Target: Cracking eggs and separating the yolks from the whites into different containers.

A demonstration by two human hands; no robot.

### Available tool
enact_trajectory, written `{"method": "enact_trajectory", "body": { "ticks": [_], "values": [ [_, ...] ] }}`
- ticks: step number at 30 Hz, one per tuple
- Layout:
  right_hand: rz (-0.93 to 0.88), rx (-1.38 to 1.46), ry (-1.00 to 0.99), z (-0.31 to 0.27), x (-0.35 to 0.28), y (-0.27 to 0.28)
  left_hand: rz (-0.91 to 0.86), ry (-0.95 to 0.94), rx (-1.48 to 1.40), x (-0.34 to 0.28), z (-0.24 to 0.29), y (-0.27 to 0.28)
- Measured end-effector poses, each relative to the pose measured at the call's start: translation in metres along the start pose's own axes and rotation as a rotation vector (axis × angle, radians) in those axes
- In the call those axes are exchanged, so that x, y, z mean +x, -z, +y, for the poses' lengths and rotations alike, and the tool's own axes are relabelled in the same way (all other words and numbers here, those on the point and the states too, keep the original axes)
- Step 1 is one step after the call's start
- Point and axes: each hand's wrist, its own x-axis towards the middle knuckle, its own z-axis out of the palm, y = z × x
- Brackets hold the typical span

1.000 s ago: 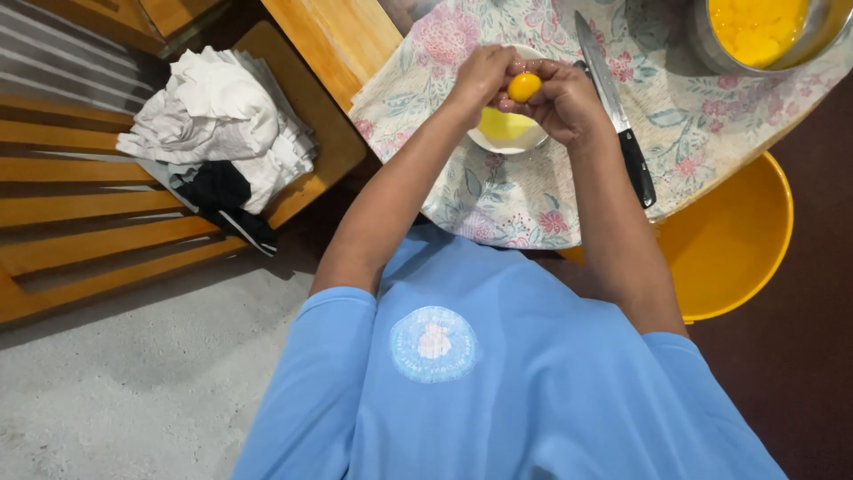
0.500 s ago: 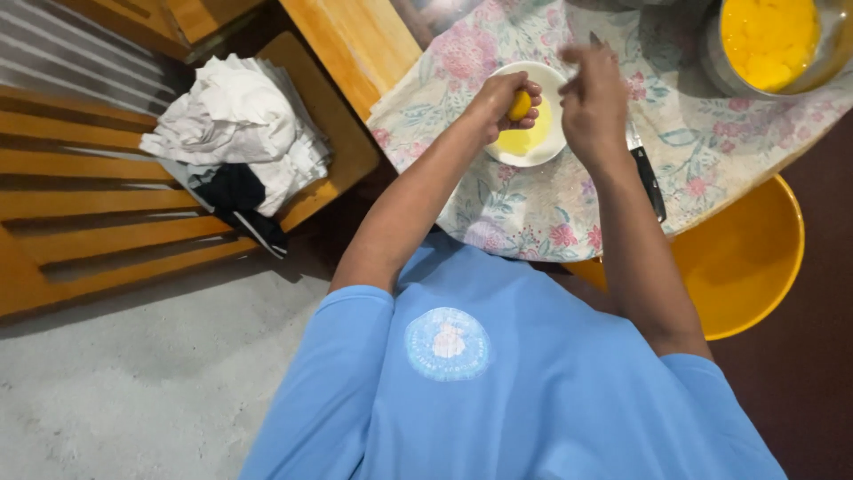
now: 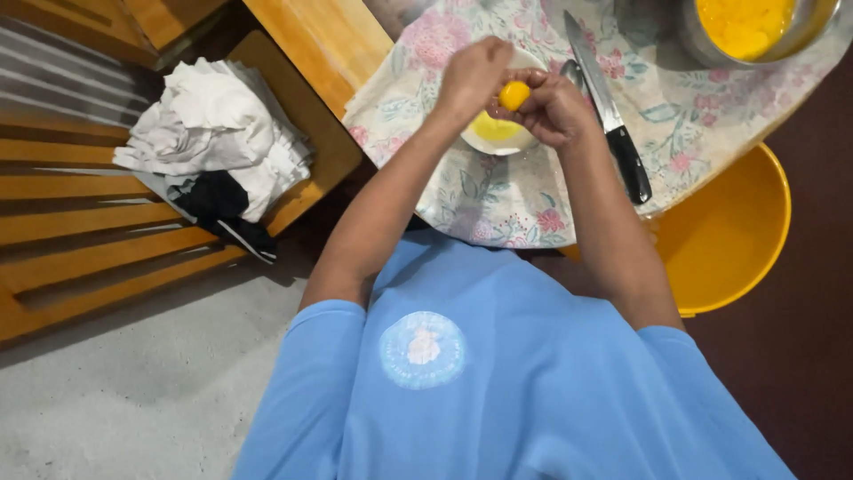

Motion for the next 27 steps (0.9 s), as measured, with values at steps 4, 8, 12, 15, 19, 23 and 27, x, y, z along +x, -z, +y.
{"method": "enact_trajectory", "body": {
  "ticks": [4, 8, 12, 15, 19, 23, 27],
  "values": [
    [-0.053, -0.17, 0.047, -0.015, -0.015, -0.022, -0.058, 0.223, -0.504, -0.003, -0.006, -0.002],
    [0.081, -0.456, 0.111, -0.025, -0.023, -0.042, -0.131, 0.375, -0.768, -0.001, -0.011, -0.012],
    [0.124, -1.047, 0.296, -0.05, -0.065, -0.088, -0.194, 0.441, -0.967, 0.005, -0.017, -0.016],
    [0.181, -1.213, 0.562, -0.053, -0.072, -0.083, -0.262, 0.423, -0.956, 0.001, -0.015, -0.01],
    [0.282, -0.84, 0.237, -0.032, -0.039, -0.051, -0.296, 0.331, -0.819, -0.01, 0.0, -0.002],
    [0.163, -0.119, -0.033, 0.001, -0.01, -0.003, -0.289, 0.272, -0.611, -0.033, 0.036, 0.012],
    [-0.008, 0.026, -0.004, 0.003, -0.003, 0.011, -0.209, 0.162, -0.288, -0.035, 0.041, 0.016]
  ]
}}
